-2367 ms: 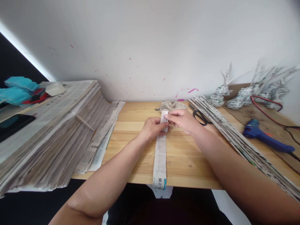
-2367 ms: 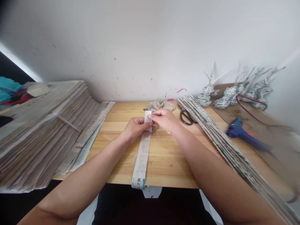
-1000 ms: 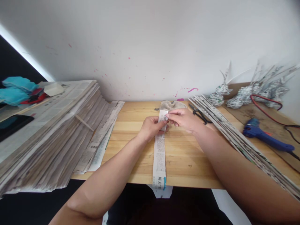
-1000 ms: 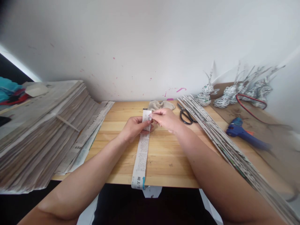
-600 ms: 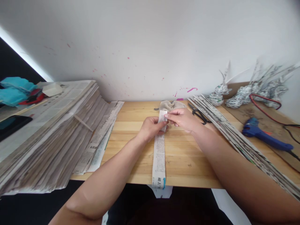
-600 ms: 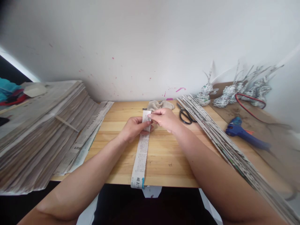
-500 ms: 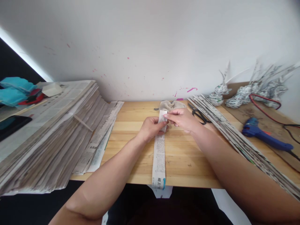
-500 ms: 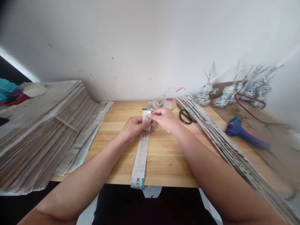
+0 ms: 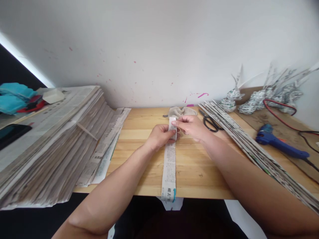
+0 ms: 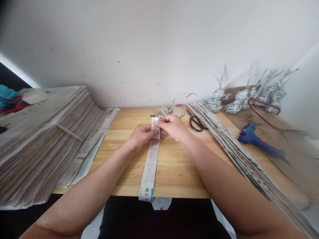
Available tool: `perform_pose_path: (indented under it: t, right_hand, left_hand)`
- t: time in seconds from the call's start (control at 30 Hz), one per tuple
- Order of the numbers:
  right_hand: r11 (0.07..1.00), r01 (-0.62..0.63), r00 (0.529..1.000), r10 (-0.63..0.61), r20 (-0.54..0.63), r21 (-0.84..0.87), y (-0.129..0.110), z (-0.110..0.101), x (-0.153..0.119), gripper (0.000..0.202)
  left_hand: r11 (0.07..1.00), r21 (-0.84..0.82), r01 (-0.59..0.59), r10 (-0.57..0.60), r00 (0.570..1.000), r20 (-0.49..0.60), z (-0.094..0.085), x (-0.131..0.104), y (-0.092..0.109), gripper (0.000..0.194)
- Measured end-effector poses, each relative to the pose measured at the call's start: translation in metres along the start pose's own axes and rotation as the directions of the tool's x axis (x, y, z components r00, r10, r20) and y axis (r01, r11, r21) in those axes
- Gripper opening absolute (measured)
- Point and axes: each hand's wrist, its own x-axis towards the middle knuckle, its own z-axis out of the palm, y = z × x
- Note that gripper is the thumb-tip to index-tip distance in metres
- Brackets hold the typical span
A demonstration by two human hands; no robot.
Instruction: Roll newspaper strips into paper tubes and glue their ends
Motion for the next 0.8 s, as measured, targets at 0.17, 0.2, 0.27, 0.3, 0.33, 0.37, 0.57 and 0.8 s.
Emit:
perform_pose_path:
  t: [0.17,0.2,0.27,0.3,0.33,0.37,0.57,0.8]
  right_hand:
    - [0.999,0.011,1.0,-0.012,0.011,0.033,0.0026,0.0017,0.0009,0.033]
    - [0.999,0.005,1.0,-0.006,0.012,0.042,0.0029,0.0021,0.001,0.033]
    - [0.999,-0.011,1.0,0.01,0.008,0.047,0.003,0.0029,0.0009,0.033]
    - [0.999,-0.015,1.0,0.014,0.003,0.042,0.0028,0.0034,0.0007,0.033]
    - [0.999,-0.014,1.0,0.014,-0.004,0.033,0.0025,0.0039,0.0004,0.032]
    - [1.0,-0.01,1.0,0.011,-0.012,0.025,0.0021,0.0046,0.0,0.032]
    - [1.0,0.001,0.999,0.0,-0.036,0.021,-0.0004,0.0094,-0.0027,0.033]
    - [0.998,0.058,0.99,-0.061,0.129,0.028,0.0022,-0.0005,0.0004,0.03]
  left_hand:
    - [1.0,-0.001,0.007,-0.007,1.0,-0.001,0.0015,-0.0012,0.0024,0.021]
    - [1.0,0.004,0.009,-0.009,1.0,0.0,0.0017,-0.0017,0.003,0.02]
    - [1.0,0.019,0.011,-0.012,1.0,0.006,0.002,-0.0027,0.0044,0.019]
    - [1.0,0.027,0.009,-0.01,1.0,0.009,0.0022,-0.0032,0.0051,0.019]
    - [0.999,0.035,0.003,-0.004,1.0,0.013,0.0024,-0.0036,0.0055,0.019]
    - [0.999,0.04,-0.007,0.006,1.0,0.015,0.0026,-0.0039,0.0055,0.02]
    - [0.997,0.019,-0.074,0.074,0.997,-0.018,0.0022,-0.0012,-0.0002,0.039]
    - [0.998,-0.03,-0.055,0.054,0.998,-0.014,-0.0021,0.0028,-0.0025,0.034]
